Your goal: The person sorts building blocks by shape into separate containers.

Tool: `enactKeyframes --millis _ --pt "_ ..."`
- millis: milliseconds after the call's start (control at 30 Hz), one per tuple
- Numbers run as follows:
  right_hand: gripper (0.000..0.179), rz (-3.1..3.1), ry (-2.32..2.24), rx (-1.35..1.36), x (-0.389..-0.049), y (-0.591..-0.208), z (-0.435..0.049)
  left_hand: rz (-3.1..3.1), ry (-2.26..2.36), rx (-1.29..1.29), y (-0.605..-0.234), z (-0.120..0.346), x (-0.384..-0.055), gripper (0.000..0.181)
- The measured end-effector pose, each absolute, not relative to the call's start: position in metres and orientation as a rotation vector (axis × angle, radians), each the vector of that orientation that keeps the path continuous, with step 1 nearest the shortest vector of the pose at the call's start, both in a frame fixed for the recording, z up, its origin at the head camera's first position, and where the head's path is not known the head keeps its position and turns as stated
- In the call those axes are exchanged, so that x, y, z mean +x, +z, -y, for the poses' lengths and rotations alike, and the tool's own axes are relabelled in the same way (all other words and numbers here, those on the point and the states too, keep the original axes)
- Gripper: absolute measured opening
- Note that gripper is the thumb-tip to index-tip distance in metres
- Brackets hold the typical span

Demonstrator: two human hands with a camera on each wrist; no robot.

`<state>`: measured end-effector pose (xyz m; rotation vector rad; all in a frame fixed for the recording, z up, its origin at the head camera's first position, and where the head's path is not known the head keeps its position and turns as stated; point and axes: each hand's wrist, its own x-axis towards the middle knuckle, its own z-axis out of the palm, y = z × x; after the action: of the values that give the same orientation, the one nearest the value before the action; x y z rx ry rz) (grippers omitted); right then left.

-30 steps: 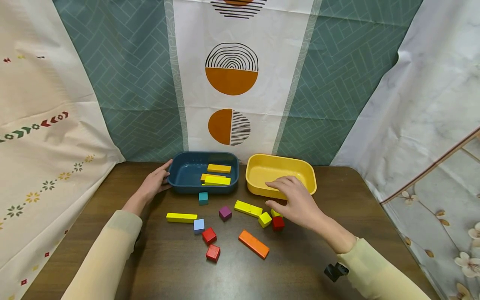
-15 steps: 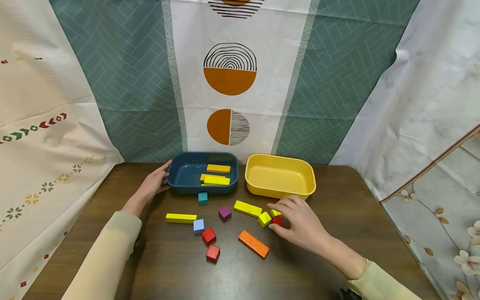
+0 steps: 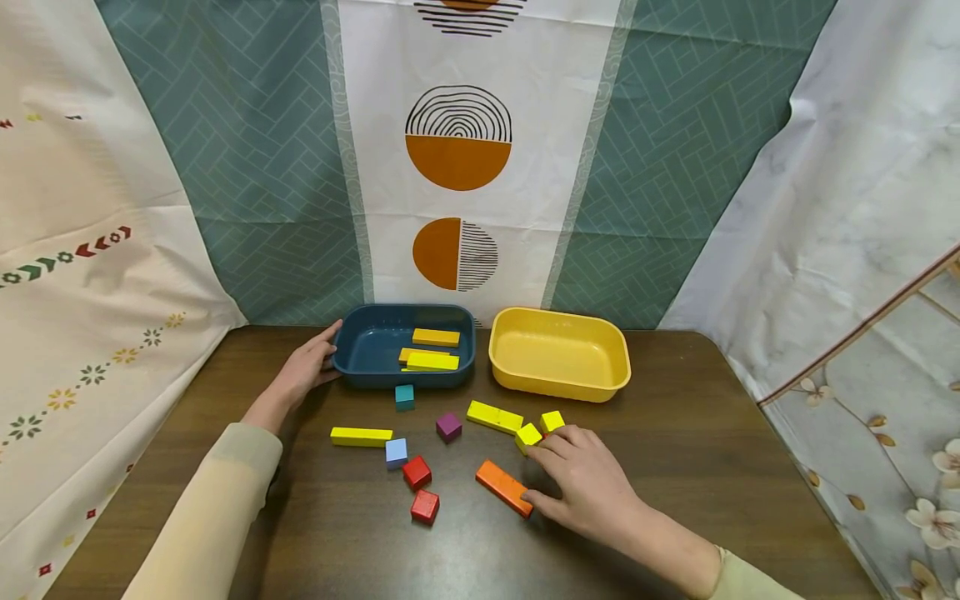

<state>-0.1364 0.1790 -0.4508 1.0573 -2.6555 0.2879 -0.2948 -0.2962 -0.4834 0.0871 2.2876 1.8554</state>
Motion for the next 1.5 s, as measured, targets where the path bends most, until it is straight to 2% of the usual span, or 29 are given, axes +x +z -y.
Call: enactKeyframes --millis 400,1500 --pt "0.056 2.66 0.169 1.102 -0.125 -0.472 -0.168 -2.279 1.866 0.064 -0.483 0.295 -0.294 0.058" --pt "0.036 2.681 0.046 1.047 -0.123 -0.481 -0.159 -2.274 1.872 0.077 -0.483 0.296 -0.294 0.058"
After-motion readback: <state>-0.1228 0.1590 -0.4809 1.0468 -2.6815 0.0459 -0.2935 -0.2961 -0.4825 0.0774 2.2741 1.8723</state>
